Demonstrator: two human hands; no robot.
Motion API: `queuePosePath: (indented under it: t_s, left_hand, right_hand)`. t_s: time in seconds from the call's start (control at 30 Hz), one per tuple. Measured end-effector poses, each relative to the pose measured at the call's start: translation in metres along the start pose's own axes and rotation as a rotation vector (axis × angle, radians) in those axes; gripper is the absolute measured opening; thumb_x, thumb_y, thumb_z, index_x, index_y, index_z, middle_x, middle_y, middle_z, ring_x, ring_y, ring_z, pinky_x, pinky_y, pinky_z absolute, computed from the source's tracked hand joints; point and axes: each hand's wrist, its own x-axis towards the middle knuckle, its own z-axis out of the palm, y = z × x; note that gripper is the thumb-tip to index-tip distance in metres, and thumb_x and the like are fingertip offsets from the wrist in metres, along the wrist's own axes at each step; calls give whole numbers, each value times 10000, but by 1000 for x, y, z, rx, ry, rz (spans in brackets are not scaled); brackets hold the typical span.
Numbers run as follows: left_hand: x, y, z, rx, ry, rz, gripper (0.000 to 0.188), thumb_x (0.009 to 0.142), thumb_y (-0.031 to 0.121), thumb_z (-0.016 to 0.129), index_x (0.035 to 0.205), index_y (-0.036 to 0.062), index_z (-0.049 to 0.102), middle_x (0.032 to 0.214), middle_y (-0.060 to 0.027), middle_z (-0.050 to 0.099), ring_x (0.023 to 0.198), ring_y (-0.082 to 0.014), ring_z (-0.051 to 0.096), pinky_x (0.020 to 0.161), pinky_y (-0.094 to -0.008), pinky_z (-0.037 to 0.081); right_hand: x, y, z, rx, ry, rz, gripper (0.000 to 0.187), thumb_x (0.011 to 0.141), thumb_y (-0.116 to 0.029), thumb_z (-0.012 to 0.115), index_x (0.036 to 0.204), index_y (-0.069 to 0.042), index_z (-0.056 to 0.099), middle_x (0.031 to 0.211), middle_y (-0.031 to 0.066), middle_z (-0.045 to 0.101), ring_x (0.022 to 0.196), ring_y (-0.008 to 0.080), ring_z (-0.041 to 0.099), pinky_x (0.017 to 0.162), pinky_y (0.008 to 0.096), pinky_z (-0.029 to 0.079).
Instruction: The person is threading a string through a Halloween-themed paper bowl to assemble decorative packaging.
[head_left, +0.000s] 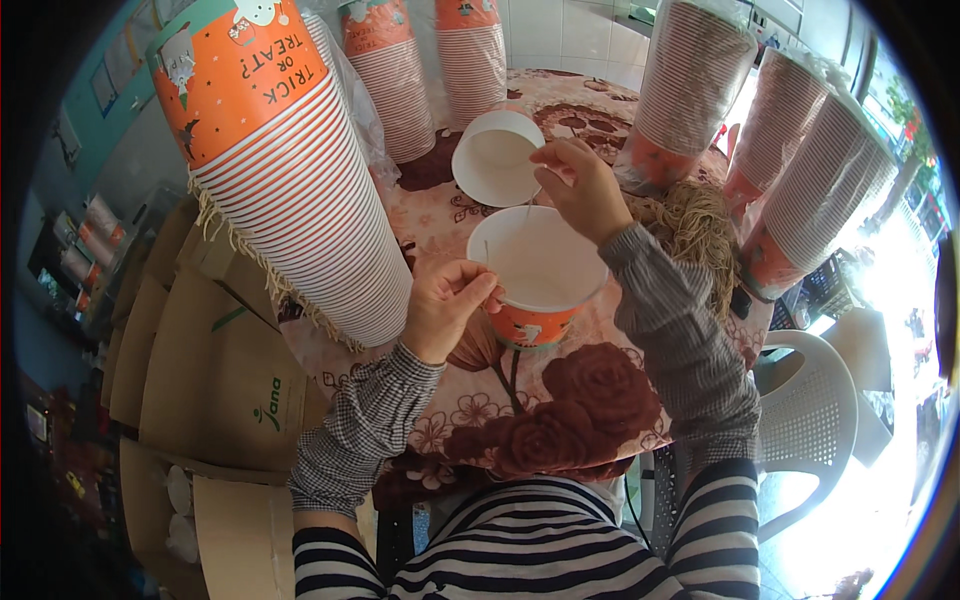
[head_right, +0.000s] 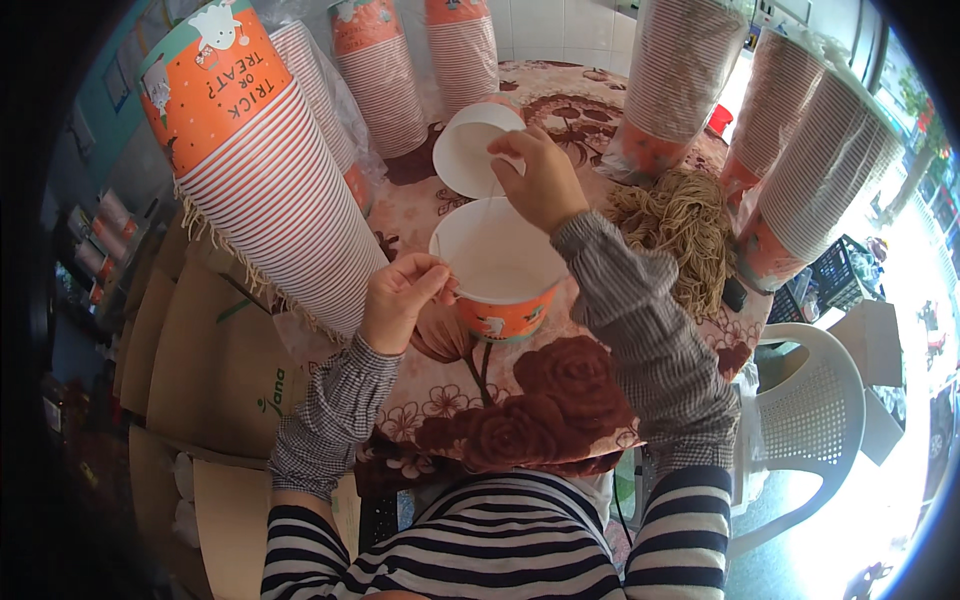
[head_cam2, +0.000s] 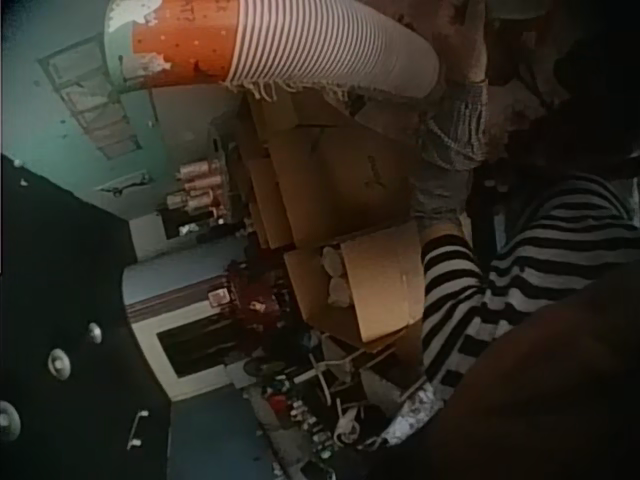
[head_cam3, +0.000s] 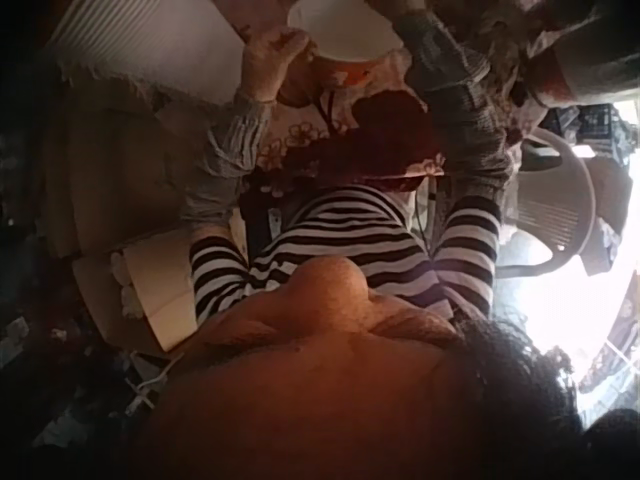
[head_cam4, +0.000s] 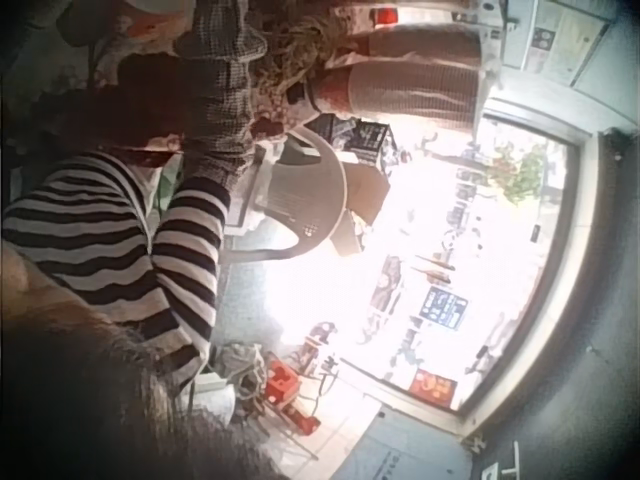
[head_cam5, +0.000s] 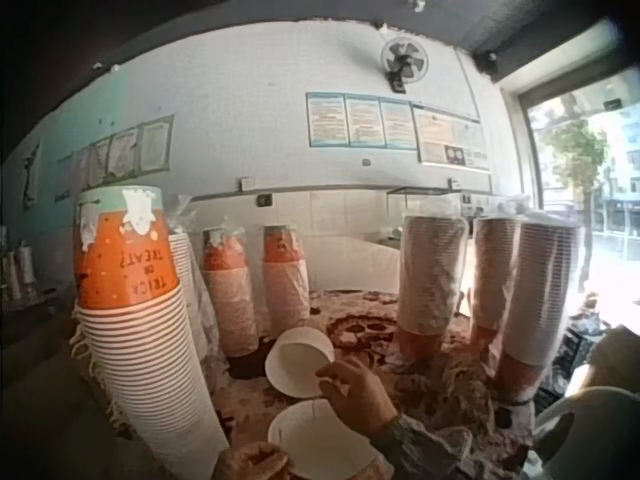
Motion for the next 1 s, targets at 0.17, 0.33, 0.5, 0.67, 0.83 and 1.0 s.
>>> queuePosePath:
  t_s: [0.17,0.33,0.5,0.67,0.83,1.0]
  left_hand:
    - [2,-8,6,-79,37,-28,145,935,98,601,975,-39,627,859,-81,676,708,-116,629,661,-233,522]
    - [7,-11,28,-54,100,127,144,941,99,595,999,-32,610,857,-76,659,693,-102,604,657,-223,517]
    - [1,-29,25,3,222,214,136,939,95,599,972,-37,595,834,-70,643,669,-80,590,632,-201,518]
    - [7,-22,19,4,192,148,127,946,84,581,983,-38,588,851,-76,645,675,-78,594,631,-198,517]
    - [8,-18,28,-28,173,143,137,951,93,572,1002,-34,586,886,-86,653,692,-89,597,652,-212,518]
    - [-2,-16,28,-31,219,104,135,958,99,559,1013,-24,567,934,-97,661,713,-102,605,681,-225,517]
  right_hand:
    - [-51,-77,-22,585,-126,219,123,887,-15,588,986,15,654,944,105,652,884,160,632,782,274,509]
    - [-87,-182,-53,1579,-463,-216,186,935,1,530,1058,111,616,1050,224,649,954,296,639,833,330,523]
    - [-104,-217,-32,1724,-90,-296,241,808,-28,713,957,157,669,883,314,661,812,341,691,684,358,597]
    - [-94,-201,-26,1675,-74,-481,178,839,-37,704,911,123,673,851,241,658,728,274,652,586,319,527]
    - [-99,-163,-50,1037,-150,-275,56,834,-2,669,888,12,674,854,124,675,698,281,636,645,354,514]
    - [-119,-120,-9,-461,-99,28,244,750,-85,674,981,-57,599,869,41,604,747,226,617,578,325,507]
